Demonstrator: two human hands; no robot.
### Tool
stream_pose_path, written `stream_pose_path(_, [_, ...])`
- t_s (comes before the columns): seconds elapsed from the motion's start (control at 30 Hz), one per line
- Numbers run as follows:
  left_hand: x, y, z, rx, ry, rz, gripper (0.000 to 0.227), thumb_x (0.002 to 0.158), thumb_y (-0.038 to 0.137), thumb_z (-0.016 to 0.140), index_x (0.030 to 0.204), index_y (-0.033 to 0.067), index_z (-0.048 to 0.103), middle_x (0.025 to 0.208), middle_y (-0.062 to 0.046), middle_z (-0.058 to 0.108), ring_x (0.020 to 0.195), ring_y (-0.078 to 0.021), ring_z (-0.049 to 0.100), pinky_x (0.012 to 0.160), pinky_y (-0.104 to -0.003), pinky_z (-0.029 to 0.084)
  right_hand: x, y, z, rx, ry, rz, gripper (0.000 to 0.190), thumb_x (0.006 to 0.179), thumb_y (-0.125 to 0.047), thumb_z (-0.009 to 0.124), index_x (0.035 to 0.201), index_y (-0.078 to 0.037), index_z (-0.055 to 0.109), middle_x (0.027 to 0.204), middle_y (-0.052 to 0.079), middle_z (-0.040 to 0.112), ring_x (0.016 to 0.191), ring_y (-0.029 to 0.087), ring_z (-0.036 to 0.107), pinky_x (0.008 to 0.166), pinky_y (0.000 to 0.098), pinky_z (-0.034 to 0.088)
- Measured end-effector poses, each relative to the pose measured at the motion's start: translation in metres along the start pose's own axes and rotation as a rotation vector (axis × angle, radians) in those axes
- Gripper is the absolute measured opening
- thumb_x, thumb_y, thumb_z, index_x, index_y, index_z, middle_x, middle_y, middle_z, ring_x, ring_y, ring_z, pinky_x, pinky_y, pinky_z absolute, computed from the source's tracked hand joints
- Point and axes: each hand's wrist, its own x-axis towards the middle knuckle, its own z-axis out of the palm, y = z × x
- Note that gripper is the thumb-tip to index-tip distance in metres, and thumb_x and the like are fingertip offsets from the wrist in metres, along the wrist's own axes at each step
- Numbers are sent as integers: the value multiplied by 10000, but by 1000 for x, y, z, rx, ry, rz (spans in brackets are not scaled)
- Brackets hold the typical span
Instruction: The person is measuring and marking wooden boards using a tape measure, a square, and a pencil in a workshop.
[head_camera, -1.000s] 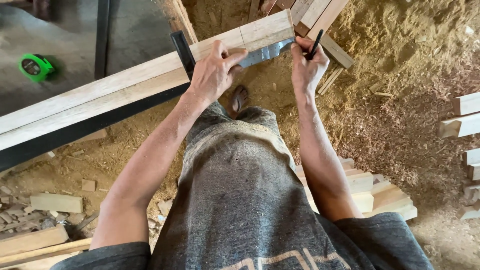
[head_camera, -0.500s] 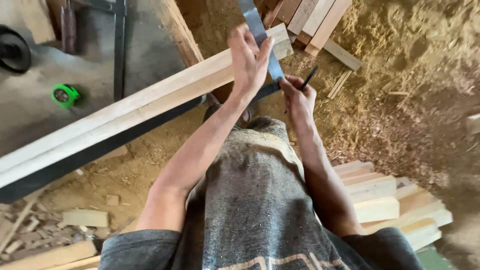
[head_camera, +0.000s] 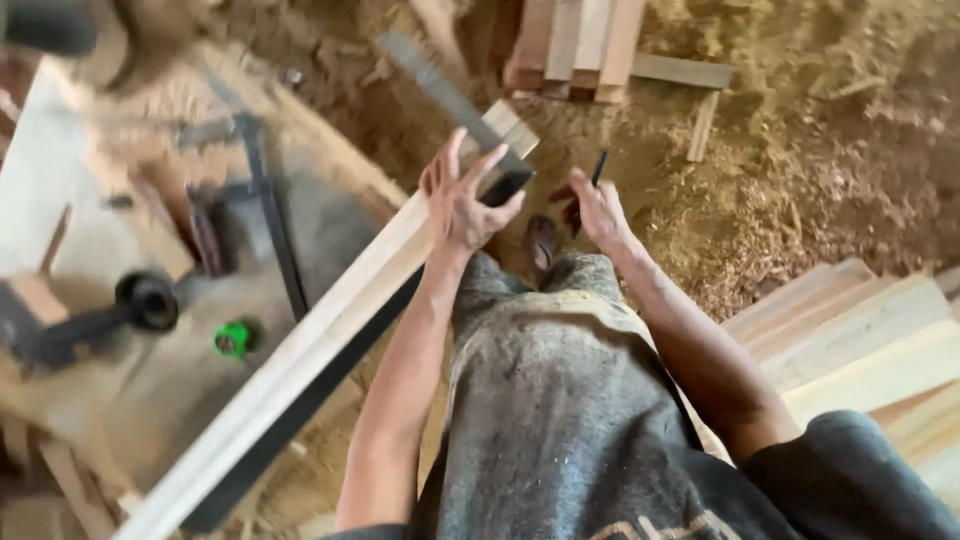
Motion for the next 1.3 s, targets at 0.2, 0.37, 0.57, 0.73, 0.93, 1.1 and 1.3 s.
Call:
stream_pose_path(0.2, [-8, -5, 3, 10, 96, -9, 734, 513, 564, 920, 1215, 449, 741, 1438, -39, 535, 1237, -280, 589, 1012, -468, 461, -63, -49, -52, -568, -170, 251, 625, 1019, -632, 474, 768, -164, 803, 618, 84, 721, 726, 281, 757, 833, 458, 578])
stream_pose_path(0.37, [-9, -5, 7, 31, 93, -27, 747, 540, 589, 890, 1250, 436, 718, 1450, -35, 527, 1257, -283, 575, 1028, -462, 446, -74, -69, -51, -244, -11, -102, 197, 962, -288, 674, 924, -141, 799, 793, 69, 745, 851, 170, 694, 798, 317, 527])
stream_pose_path(0.57, [-8, 6, -3, 11, 84, -70, 725, 556, 558, 888, 1248, 414, 727, 1440, -32, 550, 1274, -285, 569, 1047, -457, 413, -73, -143, -19, 172, 4, -352, 196, 901, -14, 616, 1025, 36, 758, 898, 248, 737, 819, 246, 761, 769, 342, 667])
stream_pose_path(0.73, [-10, -2, 6, -10, 102, -81, 737, 521, 537, 911, 1226, 425, 728, 1428, -19, 562, 1254, -273, 590, 1053, -448, 409, -47, -167, 17, -15, -90, -533, 218, 815, -38, 689, 988, -87, 811, 916, 134, 687, 807, 208, 723, 747, 380, 611])
stream_pose_path(0.93, [-8, -3, 7, -26, 117, -66, 768, 473, 508, 943, 1202, 381, 738, 1404, -48, 584, 1228, -304, 614, 1041, -466, 415, -25, -173, 46, -191, -156, -752, 103, 801, -44, 714, 860, -97, 780, 768, 121, 704, 707, 244, 702, 651, 356, 553])
stream_pose_path(1.1, [-7, -5, 5, -68, 91, -84, 703, 506, 525, 904, 1179, 389, 753, 1406, -19, 573, 1249, -281, 594, 1038, -454, 408, -64, -208, -18, -576, -478, -672, 91, 780, -78, 704, 732, -1, 692, 660, 207, 686, 619, 338, 653, 621, 473, 515])
stream_pose_path(1.3, [-8, -8, 11, -10, 121, -51, 719, 471, 507, 906, 1169, 426, 749, 1359, -29, 588, 1196, -301, 621, 979, -466, 463, -29, -203, 28, -410, -276, -888, 159, 946, -74, 667, 817, -99, 756, 776, 96, 698, 713, 267, 673, 721, 358, 553])
